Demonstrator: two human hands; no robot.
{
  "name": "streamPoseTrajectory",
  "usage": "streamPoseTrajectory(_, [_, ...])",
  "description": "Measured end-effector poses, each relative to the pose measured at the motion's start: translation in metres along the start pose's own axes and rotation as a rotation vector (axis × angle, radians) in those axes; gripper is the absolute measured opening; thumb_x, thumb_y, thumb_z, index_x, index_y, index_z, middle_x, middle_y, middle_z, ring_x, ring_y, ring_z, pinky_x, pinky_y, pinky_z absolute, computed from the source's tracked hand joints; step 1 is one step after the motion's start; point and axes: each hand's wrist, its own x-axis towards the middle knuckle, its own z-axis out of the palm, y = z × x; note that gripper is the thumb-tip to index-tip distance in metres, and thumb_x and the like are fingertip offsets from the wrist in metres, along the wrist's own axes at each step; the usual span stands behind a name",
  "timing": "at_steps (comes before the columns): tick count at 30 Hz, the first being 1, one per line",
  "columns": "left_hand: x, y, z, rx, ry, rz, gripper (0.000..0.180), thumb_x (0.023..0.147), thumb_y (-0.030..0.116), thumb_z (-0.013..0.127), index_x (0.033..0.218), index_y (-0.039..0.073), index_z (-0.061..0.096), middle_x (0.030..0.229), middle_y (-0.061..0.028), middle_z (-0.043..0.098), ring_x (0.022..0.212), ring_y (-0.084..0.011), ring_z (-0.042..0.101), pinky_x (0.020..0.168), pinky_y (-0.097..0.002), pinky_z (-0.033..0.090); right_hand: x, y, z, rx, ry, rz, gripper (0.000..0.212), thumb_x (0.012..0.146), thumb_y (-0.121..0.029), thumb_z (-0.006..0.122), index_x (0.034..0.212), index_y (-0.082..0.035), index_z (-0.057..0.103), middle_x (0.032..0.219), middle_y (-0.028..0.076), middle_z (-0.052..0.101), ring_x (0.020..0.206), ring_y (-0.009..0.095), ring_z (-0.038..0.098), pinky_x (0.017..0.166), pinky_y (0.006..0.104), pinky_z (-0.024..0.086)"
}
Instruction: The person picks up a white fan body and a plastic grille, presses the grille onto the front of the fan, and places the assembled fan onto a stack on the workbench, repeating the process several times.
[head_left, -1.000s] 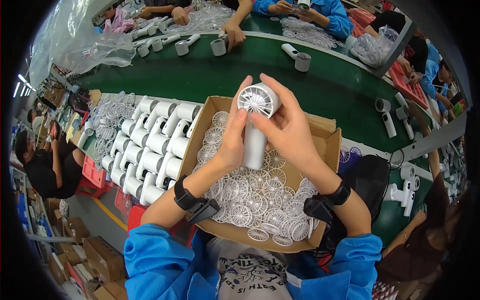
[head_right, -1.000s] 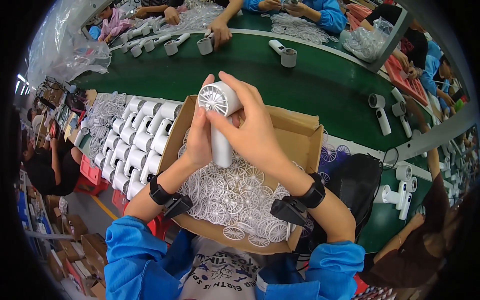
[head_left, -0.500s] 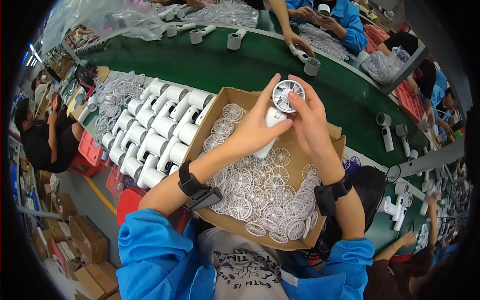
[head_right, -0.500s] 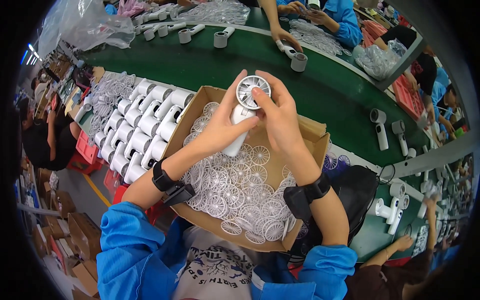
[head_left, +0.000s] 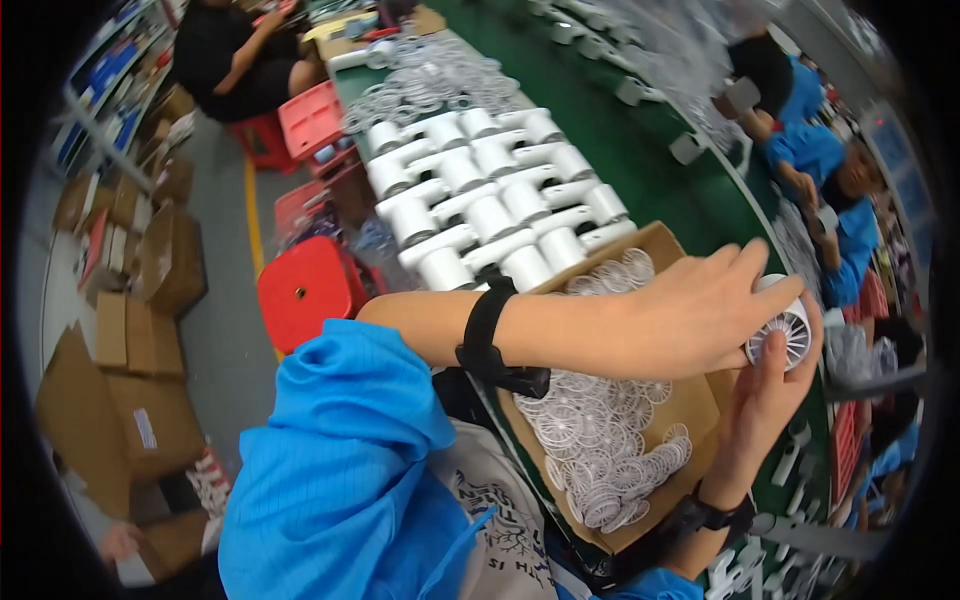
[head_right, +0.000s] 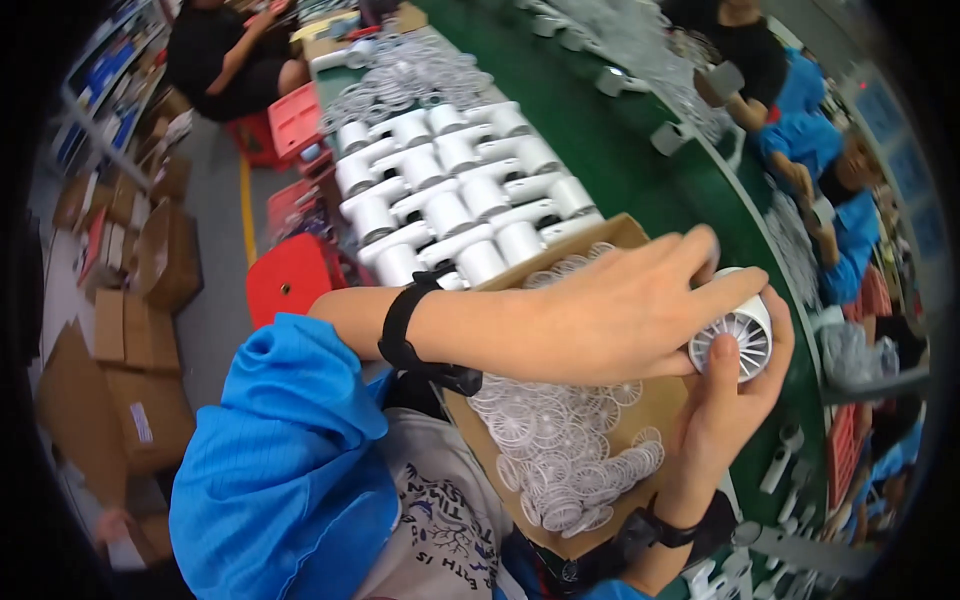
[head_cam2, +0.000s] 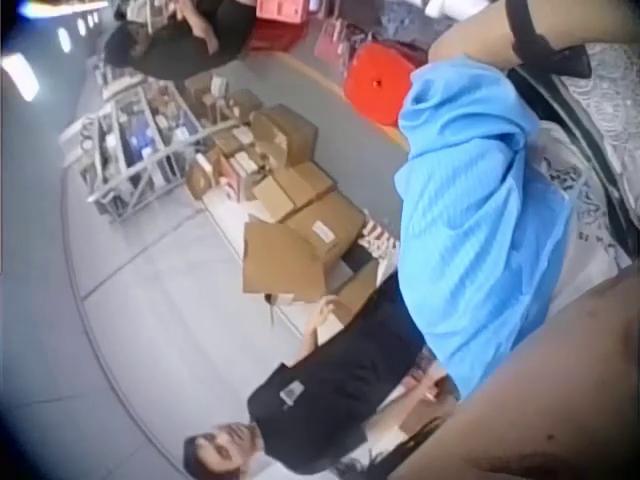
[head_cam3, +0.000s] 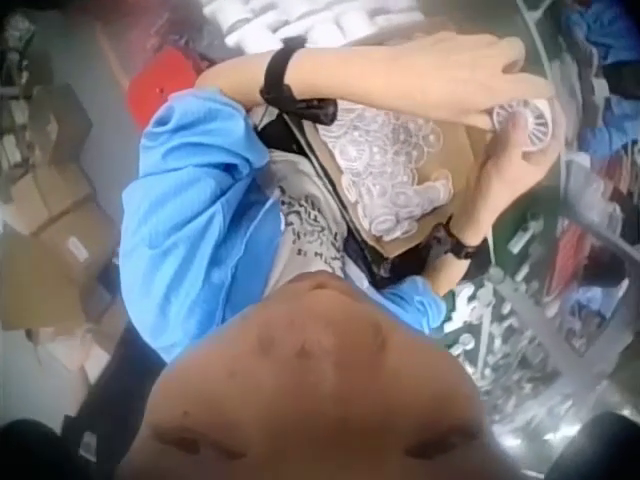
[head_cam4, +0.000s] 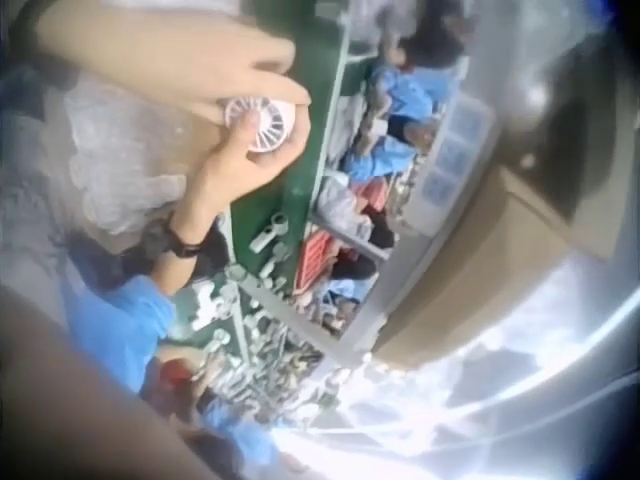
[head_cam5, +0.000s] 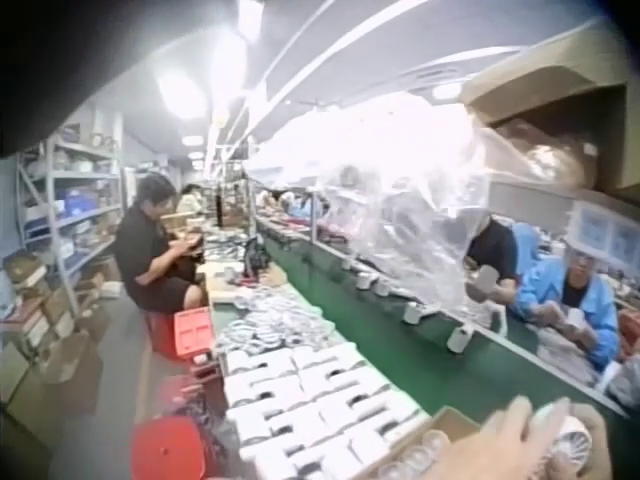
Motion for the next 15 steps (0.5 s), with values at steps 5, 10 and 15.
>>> streamPoseTrajectory(5, [-0.023, -0.033, -0.046, 0.066, 0.381, 0.234, 0.069, 0.075, 0.018, 0.072, 0.131, 0.007, 0.034, 0.11, -0.0192, 0.055, 0.084, -0.0272, 0.061, 0.073, -0.0351, 0.052, 0.005, -0.021, 0.063, 0.154, -0.274, -0.094, 0.061, 0.083, -0.02, 0.068, 0.132, 0.001, 0.037, 0.125, 0.015, 0.049, 0.113, 0.025, 0.052, 0.098, 0.0373, 0.043])
streamPoseTrajectory(10, [-0.062, -0.123, -0.121, -1.043, 0.671, -0.351, 0.045, 0.087, 0.022, 0.063, 0.121, 0.008, 0.036, 0.103, -0.0127, 0.059, 0.088, -0.0201, 0.062, 0.072, -0.0344, 0.054, -0.008, 0.001, 0.056, -0.099, -0.466, -0.044, 0.05, 0.085, -0.014, 0.063, 0.128, 0.002, 0.042, 0.126, 0.016, 0.047, 0.116, 0.025, 0.05, 0.1, 0.0382, 0.041])
streamPoseTrajectory(15, [-0.064, -0.209, -0.186, -0.584, 0.708, -0.571, 0.045, 0.087, 0.021, 0.064, 0.122, 0.009, 0.038, 0.101, -0.0121, 0.061, 0.091, -0.016, 0.062, 0.072, -0.033, 0.054, -0.013, 0.031, 0.025, -0.287, -0.471, 0.138, 0.027, 0.09, -0.009, 0.054, 0.116, 0.001, 0.052, 0.121, 0.014, 0.053, 0.108, 0.022, 0.055, 0.092, 0.0331, 0.044])
